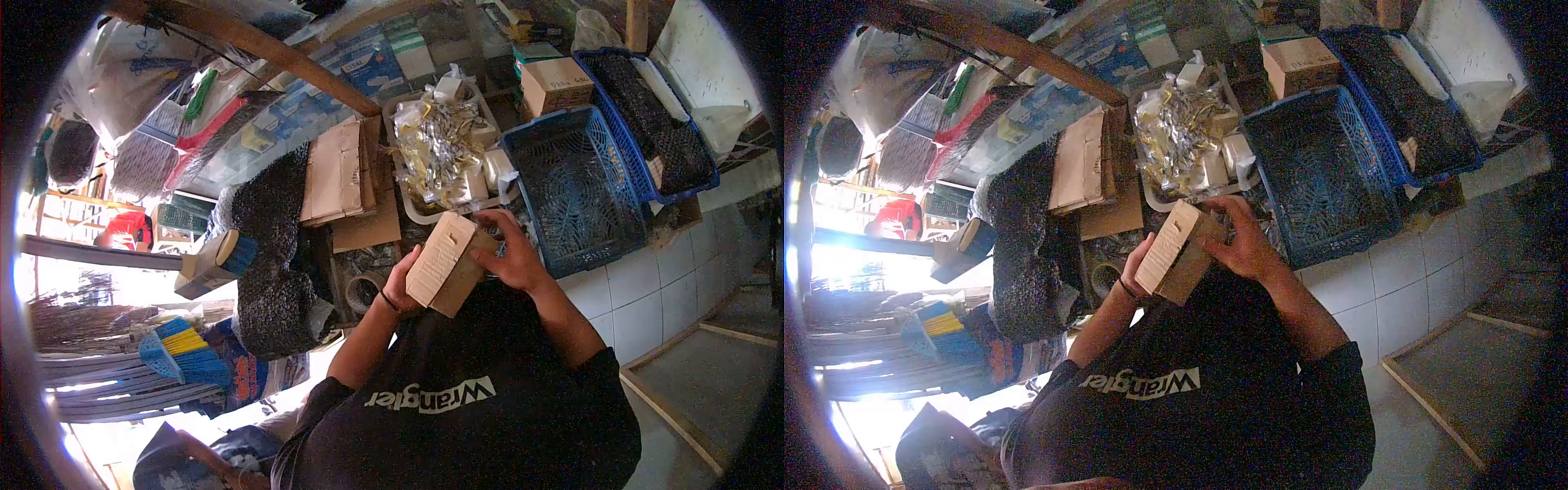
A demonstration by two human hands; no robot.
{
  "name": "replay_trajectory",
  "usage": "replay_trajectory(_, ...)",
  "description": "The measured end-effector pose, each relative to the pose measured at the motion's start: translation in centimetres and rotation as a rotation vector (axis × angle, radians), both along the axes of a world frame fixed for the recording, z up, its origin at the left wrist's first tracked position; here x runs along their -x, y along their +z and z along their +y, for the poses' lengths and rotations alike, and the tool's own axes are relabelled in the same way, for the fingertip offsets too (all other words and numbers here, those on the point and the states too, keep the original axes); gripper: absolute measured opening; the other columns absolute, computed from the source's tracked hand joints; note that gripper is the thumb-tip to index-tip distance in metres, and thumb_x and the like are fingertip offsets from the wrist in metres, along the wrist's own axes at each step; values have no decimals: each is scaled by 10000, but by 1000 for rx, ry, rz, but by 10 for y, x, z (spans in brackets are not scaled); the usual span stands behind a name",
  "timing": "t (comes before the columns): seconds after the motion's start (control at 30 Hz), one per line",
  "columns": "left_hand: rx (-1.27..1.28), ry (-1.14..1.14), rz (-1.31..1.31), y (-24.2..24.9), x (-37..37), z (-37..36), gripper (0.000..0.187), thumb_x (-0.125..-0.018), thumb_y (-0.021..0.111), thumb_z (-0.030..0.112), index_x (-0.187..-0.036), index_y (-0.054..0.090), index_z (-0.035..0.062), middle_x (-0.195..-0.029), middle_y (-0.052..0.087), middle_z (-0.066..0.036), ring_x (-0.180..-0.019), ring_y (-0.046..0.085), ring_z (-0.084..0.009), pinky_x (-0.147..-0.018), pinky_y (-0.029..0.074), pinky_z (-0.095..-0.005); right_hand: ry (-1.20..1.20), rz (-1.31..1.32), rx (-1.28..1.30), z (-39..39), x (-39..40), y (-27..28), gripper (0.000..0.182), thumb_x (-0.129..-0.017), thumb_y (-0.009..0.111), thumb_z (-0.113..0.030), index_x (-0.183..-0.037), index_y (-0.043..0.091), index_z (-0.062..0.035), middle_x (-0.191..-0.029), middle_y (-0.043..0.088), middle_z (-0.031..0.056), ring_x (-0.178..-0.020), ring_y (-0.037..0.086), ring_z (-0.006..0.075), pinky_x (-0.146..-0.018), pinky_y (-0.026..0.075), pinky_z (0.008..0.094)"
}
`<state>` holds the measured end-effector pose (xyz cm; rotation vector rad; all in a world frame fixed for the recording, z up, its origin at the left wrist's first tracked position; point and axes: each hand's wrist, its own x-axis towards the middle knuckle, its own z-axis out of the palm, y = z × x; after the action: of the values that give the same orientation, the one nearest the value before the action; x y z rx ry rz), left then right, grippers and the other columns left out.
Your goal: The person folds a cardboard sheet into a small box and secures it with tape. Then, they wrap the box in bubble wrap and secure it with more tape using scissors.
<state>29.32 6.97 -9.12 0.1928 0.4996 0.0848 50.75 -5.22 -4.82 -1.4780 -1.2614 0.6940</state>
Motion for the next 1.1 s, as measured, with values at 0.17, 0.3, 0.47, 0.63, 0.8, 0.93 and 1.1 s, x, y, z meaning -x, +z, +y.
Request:
replay_trajectory(0.17,-75,-70,73,-3,-2,12,601,-922,371,503,-1312,415,48,-1232,535,-139,-1098,541,-275,-927,436,-403,216,475,151,7,-2,-1,670,-786,694,-186,-1342,338,-71,-1291,424,120,-1179,427,240,-998,337,375)
replay_trajectory(0.3,-142,-127,186,4,-2,18,657,-913,333,558,-1298,430,34,-1217,545,-140,-1094,545,-274,-909,448,-405,219,591,271,8,-1,-11,696,-795,686,-191,-1361,302,-57,-1289,424,123,-1181,418,244,-999,331,376)
replay_trajectory(0.47,-244,-55,219,7,0,20,812,-863,266,675,-1366,303,40,-1259,513,-123,-1085,550,-286,-871,457,-480,104,709,226,3,6,-29,681,-805,666,-205,-1353,293,-47,-1268,430,135,-1191,400,254,-994,332,373)
replay_trajectory(0.63,-665,-82,274,6,7,5,762,-843,376,666,-1402,241,166,-1344,394,-79,-1169,451,-240,-845,461,-470,-53,658,220,-5,10,-52,662,-806,657,-218,-1337,305,-36,-1274,407,146,-1179,403,253,-994,327,373)
replay_trajectory(0.8,-775,-72,314,12,2,-6,650,-865,530,451,-1381,269,152,-1296,409,-51,-1160,435,-203,-820,465,-361,-61,651,272,-6,12,-46,683,-816,643,-286,-1344,294,-31,-1275,404,147,-1182,399,250,-1000,315,372)
replay_trajectory(0.93,-741,-19,289,12,3,-5,612,-877,540,378,-1370,290,116,-1252,443,-44,-1114,468,-181,-810,466,-307,-42,656,274,-4,9,-47,683,-830,615,-368,-1342,315,-29,-1258,424,145,-1171,406,243,-993,316,361)
replay_trajectory(1.1,-824,-3,283,0,10,0,589,-885,535,367,-1360,309,101,-1232,458,-53,-1085,484,-170,-789,471,-296,-39,660,284,-1,9,-50,620,-865,560,-394,-1317,364,-17,-1235,457,150,-1138,430,227,-972,328,341)
